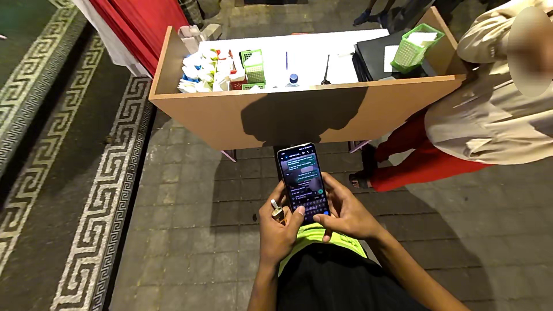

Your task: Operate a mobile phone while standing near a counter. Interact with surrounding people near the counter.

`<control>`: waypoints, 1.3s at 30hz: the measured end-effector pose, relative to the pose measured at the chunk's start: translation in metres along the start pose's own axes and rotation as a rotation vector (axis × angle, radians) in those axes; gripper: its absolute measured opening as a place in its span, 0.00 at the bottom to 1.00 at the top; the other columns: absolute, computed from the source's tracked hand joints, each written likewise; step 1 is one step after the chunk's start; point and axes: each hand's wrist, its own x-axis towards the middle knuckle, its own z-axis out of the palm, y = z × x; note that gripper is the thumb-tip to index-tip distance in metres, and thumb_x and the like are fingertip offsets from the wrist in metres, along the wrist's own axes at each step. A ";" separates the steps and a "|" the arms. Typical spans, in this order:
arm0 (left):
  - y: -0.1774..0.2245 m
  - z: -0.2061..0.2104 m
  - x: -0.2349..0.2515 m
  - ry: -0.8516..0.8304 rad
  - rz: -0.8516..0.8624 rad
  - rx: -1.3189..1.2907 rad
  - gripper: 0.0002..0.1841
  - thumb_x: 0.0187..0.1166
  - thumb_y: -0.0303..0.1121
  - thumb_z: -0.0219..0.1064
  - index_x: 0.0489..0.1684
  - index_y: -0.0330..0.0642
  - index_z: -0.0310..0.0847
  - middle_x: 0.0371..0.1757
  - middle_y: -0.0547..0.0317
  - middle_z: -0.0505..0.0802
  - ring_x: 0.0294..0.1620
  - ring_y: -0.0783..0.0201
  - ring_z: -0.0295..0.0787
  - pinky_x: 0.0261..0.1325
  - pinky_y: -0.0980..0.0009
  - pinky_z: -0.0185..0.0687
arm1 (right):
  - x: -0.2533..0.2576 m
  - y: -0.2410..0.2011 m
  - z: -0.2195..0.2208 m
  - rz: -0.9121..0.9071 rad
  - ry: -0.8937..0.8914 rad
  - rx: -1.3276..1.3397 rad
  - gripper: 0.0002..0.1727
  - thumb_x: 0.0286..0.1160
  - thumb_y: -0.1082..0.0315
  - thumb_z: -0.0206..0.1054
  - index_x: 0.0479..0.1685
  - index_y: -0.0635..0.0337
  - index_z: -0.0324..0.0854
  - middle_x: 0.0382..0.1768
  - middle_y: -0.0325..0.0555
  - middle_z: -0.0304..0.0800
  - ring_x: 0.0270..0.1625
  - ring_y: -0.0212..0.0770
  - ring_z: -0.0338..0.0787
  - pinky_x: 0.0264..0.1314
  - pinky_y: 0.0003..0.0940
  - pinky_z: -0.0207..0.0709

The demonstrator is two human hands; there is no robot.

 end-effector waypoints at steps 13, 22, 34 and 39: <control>-0.002 -0.014 0.001 -0.100 0.033 -0.093 0.37 0.68 0.20 0.66 0.82 0.19 0.60 0.73 0.38 0.85 0.58 0.55 0.93 0.54 0.63 0.94 | -0.001 -0.004 -0.005 0.018 -0.133 0.125 0.47 0.71 0.85 0.57 0.92 0.58 0.38 0.74 0.55 0.78 0.61 0.54 0.93 0.33 0.48 0.95; 0.001 -0.012 0.002 -0.059 0.023 -0.067 0.37 0.71 0.23 0.70 0.81 0.18 0.61 0.70 0.39 0.87 0.51 0.59 0.95 0.45 0.69 0.93 | 0.003 -0.003 0.000 0.009 -0.088 0.061 0.48 0.69 0.85 0.63 0.91 0.60 0.42 0.72 0.56 0.79 0.60 0.54 0.93 0.30 0.46 0.95; -0.003 -0.011 0.002 -0.056 0.033 -0.051 0.38 0.68 0.24 0.70 0.81 0.18 0.60 0.71 0.39 0.86 0.53 0.59 0.94 0.47 0.67 0.93 | 0.006 -0.006 -0.003 0.052 -0.038 0.061 0.38 0.79 0.81 0.57 0.90 0.58 0.47 0.68 0.54 0.84 0.54 0.51 0.95 0.25 0.44 0.93; 0.000 -0.009 0.004 -0.058 0.052 -0.047 0.38 0.67 0.24 0.70 0.81 0.18 0.61 0.72 0.39 0.86 0.50 0.61 0.94 0.44 0.70 0.92 | 0.006 -0.005 -0.003 0.029 -0.059 0.049 0.52 0.65 0.87 0.67 0.92 0.57 0.42 0.72 0.55 0.79 0.59 0.54 0.93 0.30 0.46 0.95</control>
